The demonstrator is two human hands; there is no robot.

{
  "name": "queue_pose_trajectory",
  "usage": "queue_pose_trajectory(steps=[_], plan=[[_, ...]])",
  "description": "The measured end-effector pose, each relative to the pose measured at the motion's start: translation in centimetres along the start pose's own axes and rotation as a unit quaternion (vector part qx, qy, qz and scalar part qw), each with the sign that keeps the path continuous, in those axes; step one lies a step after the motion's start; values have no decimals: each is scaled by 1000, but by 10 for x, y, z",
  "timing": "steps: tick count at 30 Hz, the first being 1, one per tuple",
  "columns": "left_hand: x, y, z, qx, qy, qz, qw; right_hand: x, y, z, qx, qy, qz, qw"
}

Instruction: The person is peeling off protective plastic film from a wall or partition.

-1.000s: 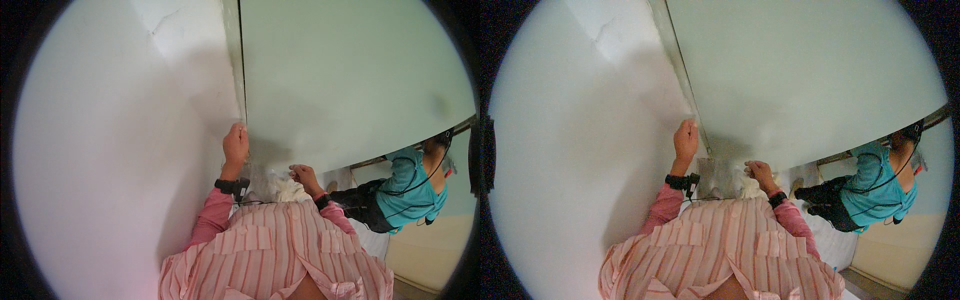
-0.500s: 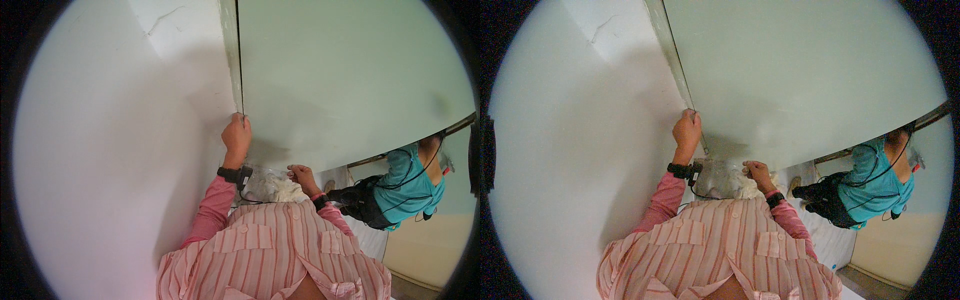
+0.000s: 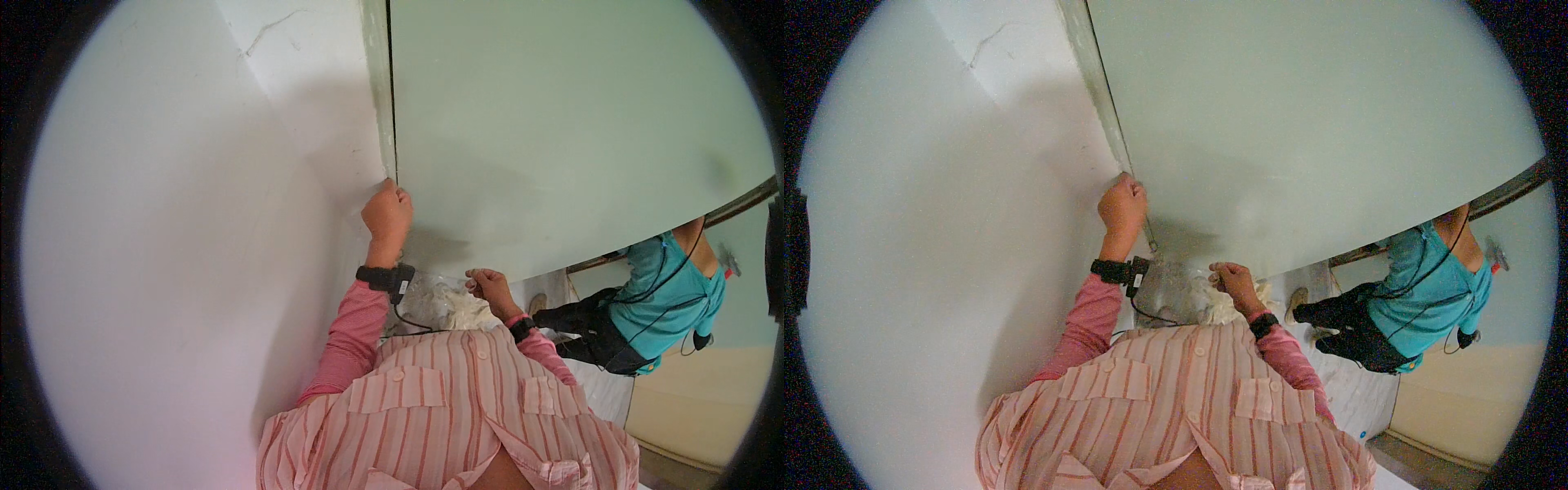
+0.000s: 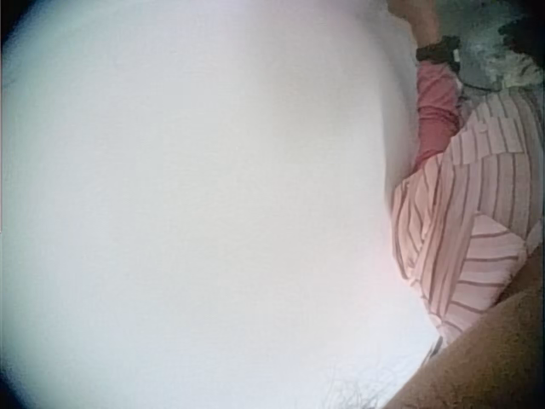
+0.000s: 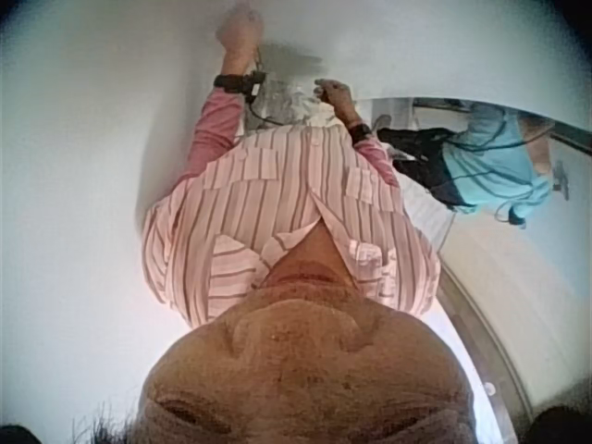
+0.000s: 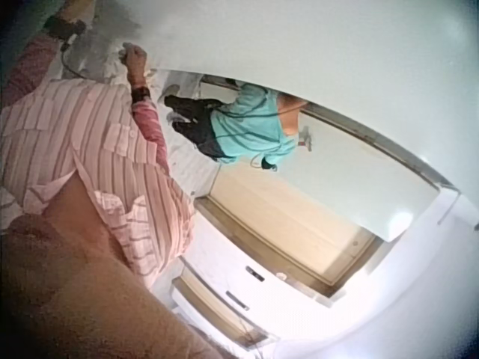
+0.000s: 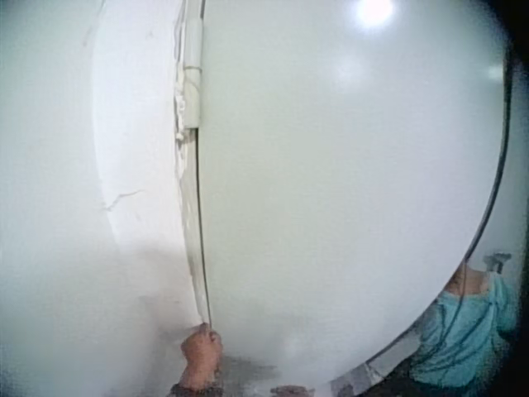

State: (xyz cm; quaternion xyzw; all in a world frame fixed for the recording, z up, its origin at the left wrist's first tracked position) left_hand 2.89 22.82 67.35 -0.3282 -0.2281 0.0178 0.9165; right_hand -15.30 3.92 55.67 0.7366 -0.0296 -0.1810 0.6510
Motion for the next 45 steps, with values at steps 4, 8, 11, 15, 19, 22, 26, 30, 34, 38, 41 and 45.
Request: queue_pose_trajectory(steps=[4, 8, 11, 15, 19, 22, 26, 30, 34, 38, 41, 45], plan=[[-8, 7, 8, -6, 2, -17, 1000, -10, 14, -11, 3, 31, 31, 999], [-16, 1, 19, -47, 9, 10, 999, 0, 63, -53, -35, 93, 92, 991], [-17, -3, 26, -50, 1, 1, 999, 25, 82, -88, 20, 133, 124, 983], [-22, -8, 27, -68, 22, -10, 997, 58, 93, -122, 235, 113, 30, 965], [-19, 2, 25, -103, 36, -7, 994, 83, 91, -145, 368, 165, 2, 915], [-19, -5, 15, -73, 43, -6, 996, 110, 68, -141, 453, 270, 40, 849], [-19, 5, 5, -83, 53, 1, 995, 113, 61, -151, 456, 214, 51, 862], [-19, 15, -6, -99, 34, -25, 994, 105, 75, -157, 512, 158, -47, 843], [-19, 16, -14, -83, 38, -23, 996, 105, 77, -154, 498, 155, -43, 852], [-17, 18, -19, -87, 50, -11, 995, 111, 67, -156, 454, 128, -9, 882], [-16, 12, -25, -122, 50, -35, 991, 133, 48, -144, 415, 117, 25, 902], [-9, 37, -37, -101, 61, -2, 993, 131, 58, -156, 445, 191, 21, 874]])
Point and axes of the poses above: each hand's wrist, its own x-axis towards the middle knuckle, its own z-axis out of the back of the hand, y = z × x, the point moved 1 cm from there along x, towards the middle knuckle, and after that the axes turned 14 degrees about z, right-handed, at the moved point
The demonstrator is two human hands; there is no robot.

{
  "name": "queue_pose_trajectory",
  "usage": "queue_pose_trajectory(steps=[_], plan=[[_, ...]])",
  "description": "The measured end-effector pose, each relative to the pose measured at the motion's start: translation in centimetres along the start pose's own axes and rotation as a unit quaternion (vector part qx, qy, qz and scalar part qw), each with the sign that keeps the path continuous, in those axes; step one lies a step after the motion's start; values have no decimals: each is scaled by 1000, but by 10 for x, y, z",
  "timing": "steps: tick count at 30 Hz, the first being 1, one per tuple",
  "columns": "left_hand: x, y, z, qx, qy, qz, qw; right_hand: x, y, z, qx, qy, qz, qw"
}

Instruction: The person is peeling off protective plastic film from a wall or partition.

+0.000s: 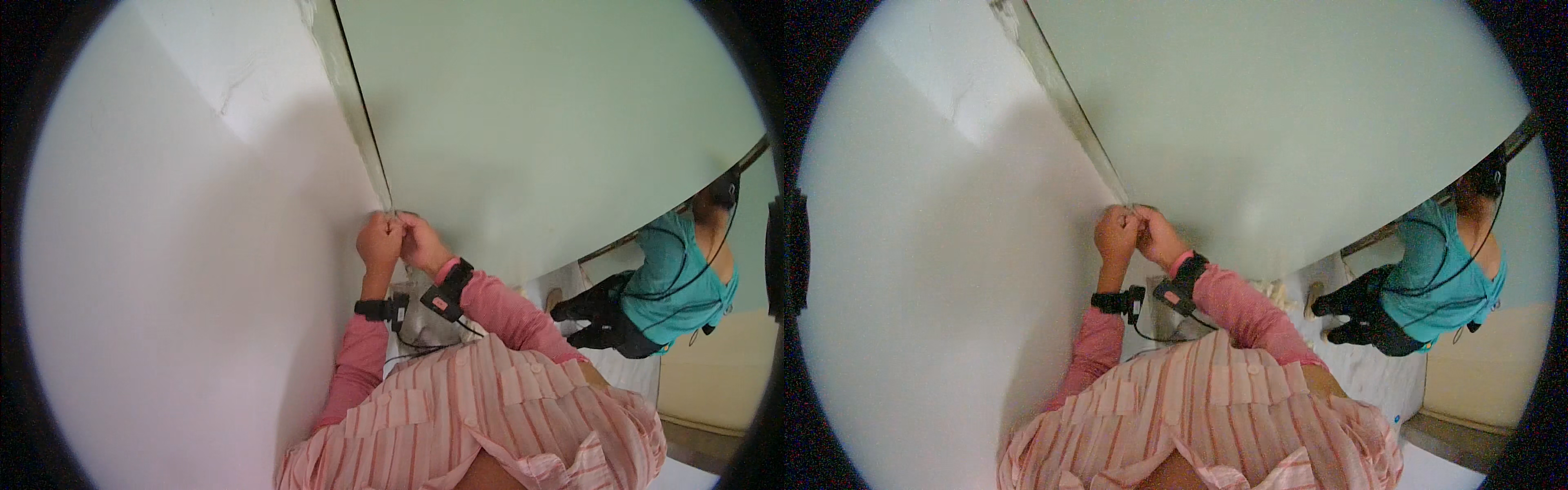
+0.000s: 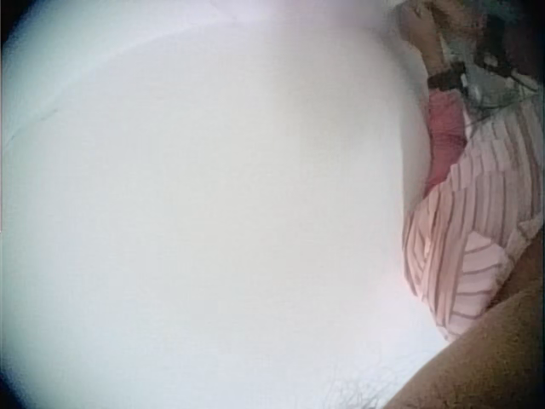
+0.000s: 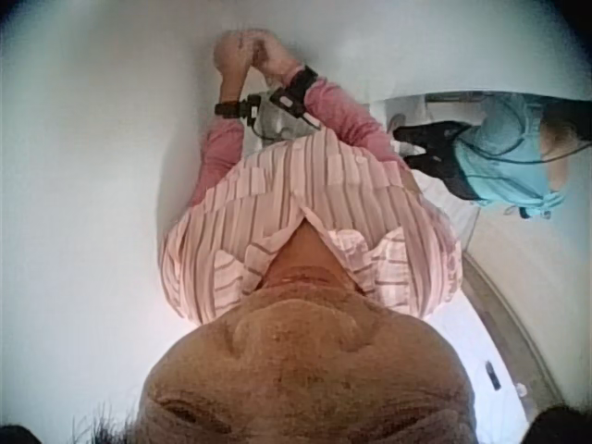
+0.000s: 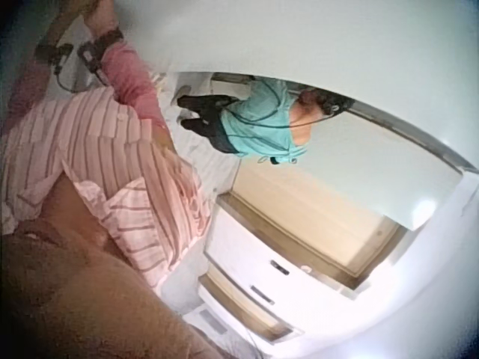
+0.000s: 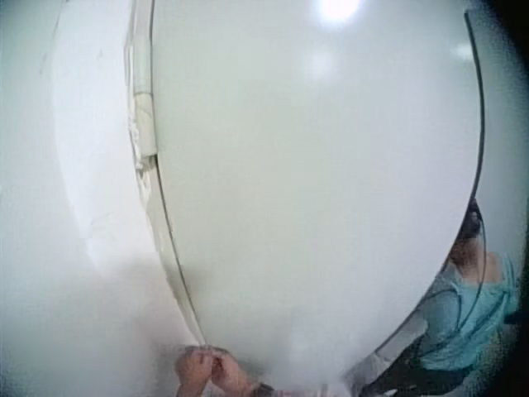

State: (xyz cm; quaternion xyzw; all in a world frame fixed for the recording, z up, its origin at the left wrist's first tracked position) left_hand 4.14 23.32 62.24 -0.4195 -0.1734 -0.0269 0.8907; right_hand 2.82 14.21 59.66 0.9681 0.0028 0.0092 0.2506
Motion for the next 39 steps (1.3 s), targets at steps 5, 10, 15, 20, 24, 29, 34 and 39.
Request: queue_pose_trajectory(steps=[5, 10, 15, 20, 24, 29, 34, 39], plan=[[0, 19, -20, 15, 20, 49, 999, 2, 3, -7, -84, 34, 14, 996], [-1, 5, -31, -30, 14, 45, 998, 21, 2, 42, -54, 28, -20, 998], [5, 33, -62, -19, -24, 10, 999, 34, 8, 48, -77, 45, -9, 996], [22, -4, -65, -5, 54, 68, 996, 74, -6, 101, -241, 58, 69, 966], [44, -20, -73, -56, 45, 66, 995, 93, 13, 92, -293, 57, 93, 950], [15, -4, -66, 17, 25, 67, 997, 60, -11, 90, -282, -6, 100, 954], [17, -8, -56, 82, 28, 68, 994, 51, -6, 68, -235, -68, 63, 968], [14, -20, -59, 101, 36, 78, 991, 49, 0, 88, -484, 20, 180, 856]])
Point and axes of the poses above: each hand's wrist, its own x-axis towards the middle knuckle, its own z-axis out of the back of the hand, y = z × x, the point moved 1 cm from there along x, towards the middle knuckle, and after that the axes turned 14 degrees about z, right-handed, at the moved point
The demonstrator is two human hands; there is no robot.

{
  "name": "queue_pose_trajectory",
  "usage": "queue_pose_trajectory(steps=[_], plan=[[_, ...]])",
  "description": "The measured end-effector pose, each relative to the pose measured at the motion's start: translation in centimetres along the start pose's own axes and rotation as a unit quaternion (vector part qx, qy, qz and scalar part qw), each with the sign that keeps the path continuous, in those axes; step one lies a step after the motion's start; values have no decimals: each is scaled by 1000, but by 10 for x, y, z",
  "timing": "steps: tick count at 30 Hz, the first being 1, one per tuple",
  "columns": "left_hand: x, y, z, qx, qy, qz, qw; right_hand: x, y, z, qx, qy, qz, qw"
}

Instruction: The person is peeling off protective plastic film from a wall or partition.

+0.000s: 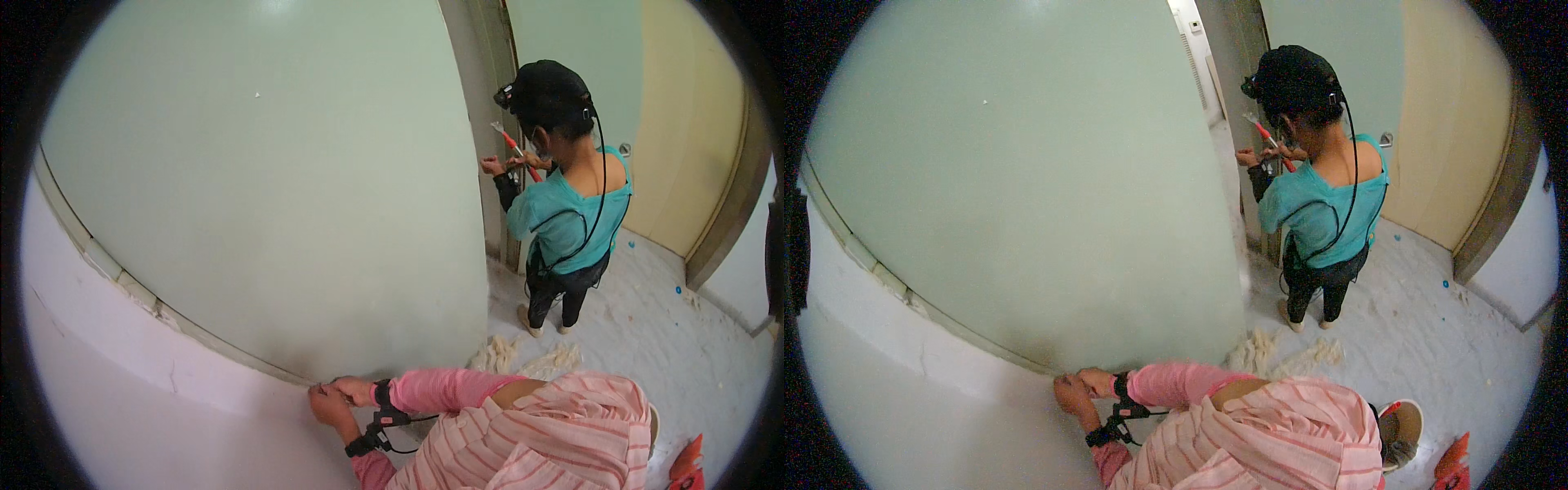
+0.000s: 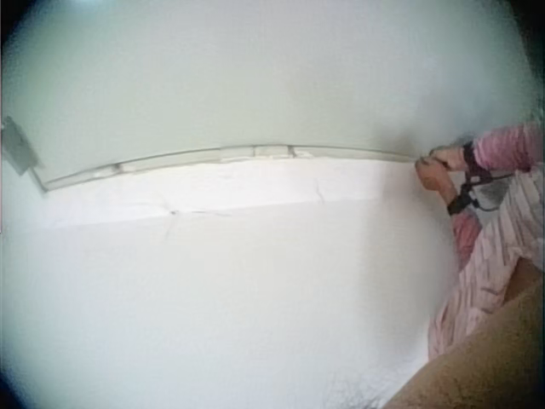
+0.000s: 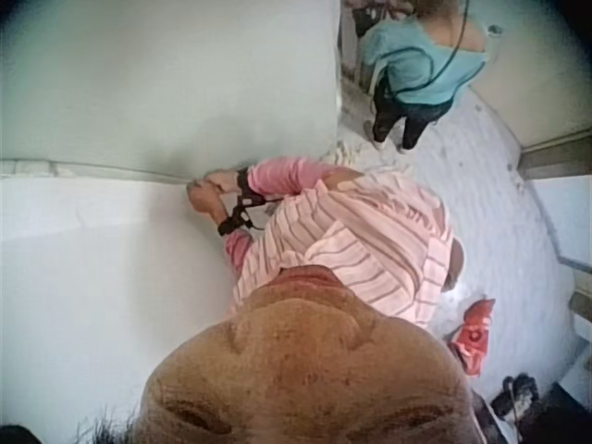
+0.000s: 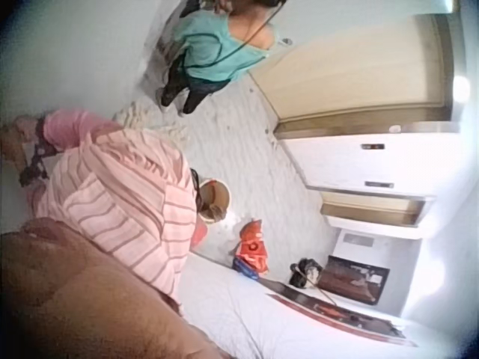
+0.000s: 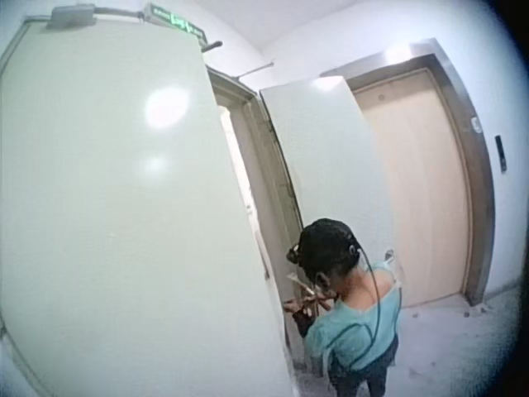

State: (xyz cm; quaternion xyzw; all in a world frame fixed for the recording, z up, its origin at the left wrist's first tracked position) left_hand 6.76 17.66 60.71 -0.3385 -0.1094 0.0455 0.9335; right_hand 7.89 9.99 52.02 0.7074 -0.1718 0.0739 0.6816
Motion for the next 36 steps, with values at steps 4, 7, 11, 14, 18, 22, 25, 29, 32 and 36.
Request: queue_pose_trajectory(steps=[4, 7, 11, 14, 18, 22, 25, 29, 32, 36], plan=[[12, 21, -1, -9, -5, 5, 1000, -10, 21, -13, -2, 5, 70, 998], [8, 8, 0, 0, -20, -12, 1000, 2, -9, -12, 10, -40, 56, 998], [0, 13, -6, 8, -24, -3, 1000, -2, -35, -8, 46, -8, 5, 999], [-2, 5, -9, -20, -45, -20, 999, 3, -36, 2, 126, -6, -35, 991], [7, 25, -5, -86, -42, -26, 995, 1, -7, -20, 273, -90, -230, 930], [7, 22, -3, -114, -15, -18, 993, -4, -18, -18, 107, -90, -57, 989], [-1, 2, -25, -132, -6, -67, 989, -3, -60, 24, -28, -66, 44, 996], [20, 78, -57, -119, -13, -36, 992, -24, -35, -11, 40, 96, -31, 994], [-1, 103, -73, -78, 78, -49, 993, -56, -26, 13, -146, 159, 133, 967], [-24, 48, -68, -138, 69, -142, 978, -68, -25, 58, -84, 103, 12, 991]])
Point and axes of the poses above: each hand's wrist, its own x-axis towards the middle knuckle, its own z-axis out of the back of the hand, y = z × x, the point moved 1 cm from there along x, towards the middle knuckle, and after that the axes turned 14 degrees about z, right-handed, at the moved point
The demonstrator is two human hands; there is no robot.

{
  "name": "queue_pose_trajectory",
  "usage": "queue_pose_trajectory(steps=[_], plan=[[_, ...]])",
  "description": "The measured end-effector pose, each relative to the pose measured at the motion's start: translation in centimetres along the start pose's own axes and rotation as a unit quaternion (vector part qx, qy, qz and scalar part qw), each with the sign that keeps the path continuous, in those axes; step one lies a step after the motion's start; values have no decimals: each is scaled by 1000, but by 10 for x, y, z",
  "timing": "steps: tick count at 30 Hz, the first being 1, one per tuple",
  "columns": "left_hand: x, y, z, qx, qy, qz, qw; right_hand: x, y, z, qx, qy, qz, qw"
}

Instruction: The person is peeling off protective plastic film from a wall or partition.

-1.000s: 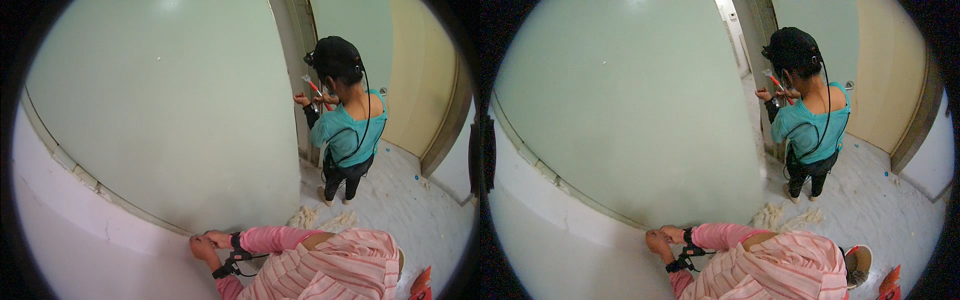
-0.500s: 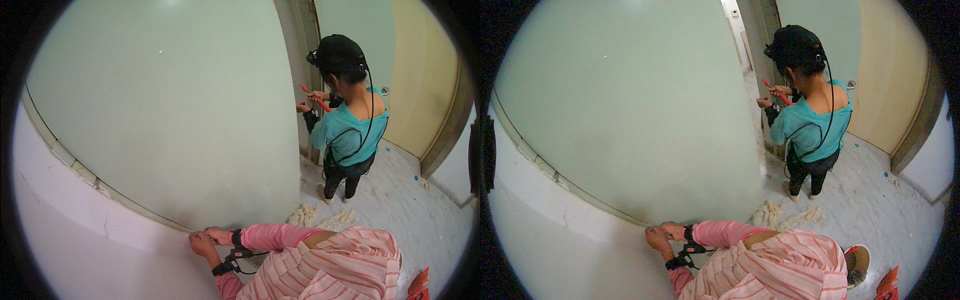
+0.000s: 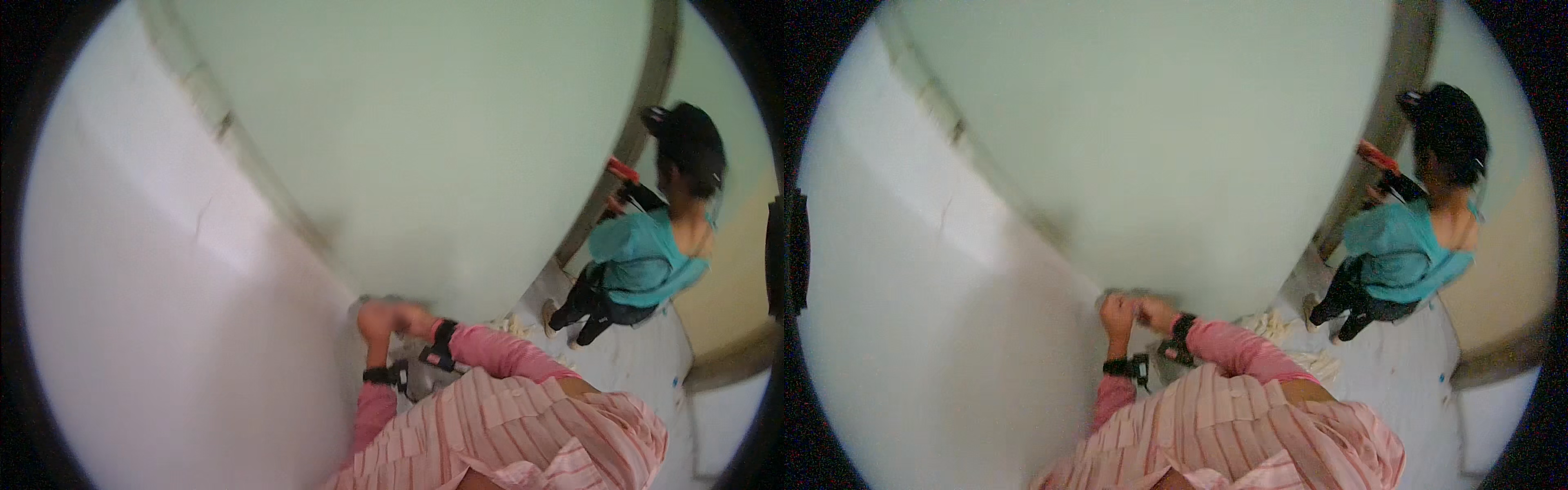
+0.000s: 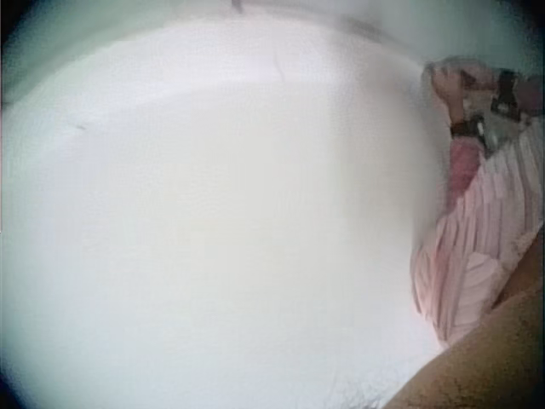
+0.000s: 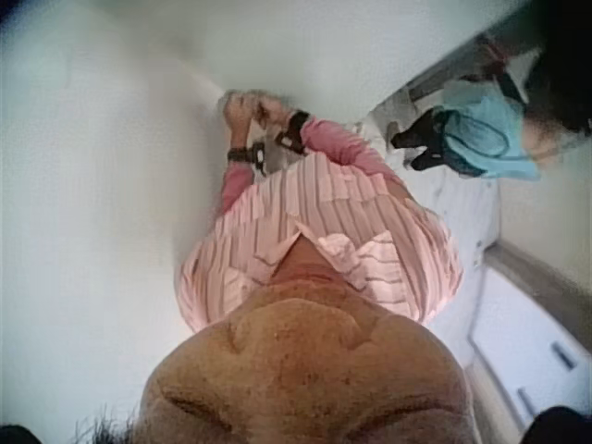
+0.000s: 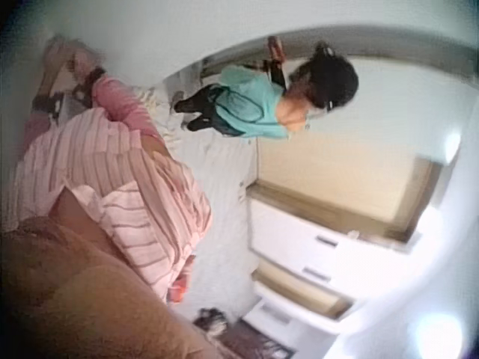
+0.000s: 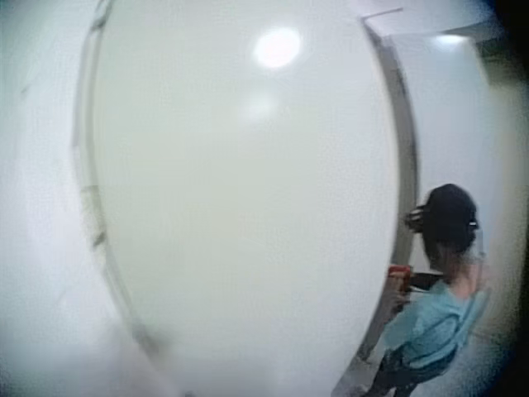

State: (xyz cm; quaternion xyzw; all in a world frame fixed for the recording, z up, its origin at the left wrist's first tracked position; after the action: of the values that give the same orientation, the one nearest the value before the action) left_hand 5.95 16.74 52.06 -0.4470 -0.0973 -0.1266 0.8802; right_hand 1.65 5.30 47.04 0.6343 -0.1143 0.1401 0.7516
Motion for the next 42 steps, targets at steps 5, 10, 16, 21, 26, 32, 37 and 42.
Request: queue_pose_trajectory(steps=[5, 10, 16, 21, 26, 32, 37, 42], plan=[[3, 0, 5, -71, 13, 83, 994, 10, 9, 4, 238, -19, -96, 966], [-3, 7, 7, -122, 29, 110, 986, 9, 11, 6, 254, -65, -131, 956], [-3, -24, 16, -85, 38, 95, 991, 2, -1, 21, 206, -86, -38, 974], [-13, -13, 22, -94, 28, 107, 989, 4, 32, 13, 363, -132, -243, 890], [-9, -11, 5, -60, 14, 80, 995, 6, 35, 13, 55, -79, -173, 980], [-2, -16, -5, -56, 83, 72, 992, 0, 41, 26, -154, -52, -81, 983], [0, 1, -16, -43, 136, 73, 987, -3, 43, 23, -227, -70, 12, 971], [-2, 7, -34, 7, 161, 31, 986, -7, 38, 36, -161, -42, -100, 981]])
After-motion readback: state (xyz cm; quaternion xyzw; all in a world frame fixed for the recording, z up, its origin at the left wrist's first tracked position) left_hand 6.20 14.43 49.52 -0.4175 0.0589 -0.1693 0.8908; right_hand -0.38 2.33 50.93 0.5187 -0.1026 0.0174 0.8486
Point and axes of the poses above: each hand's wrist, its own x-axis towards the middle knuckle, its own z-axis out of the back of the hand, y = z × x, the point moved 1 cm from there along x, towards the middle knuckle, and after that the axes turned 14 degrees about z, right-handed, at the moved point
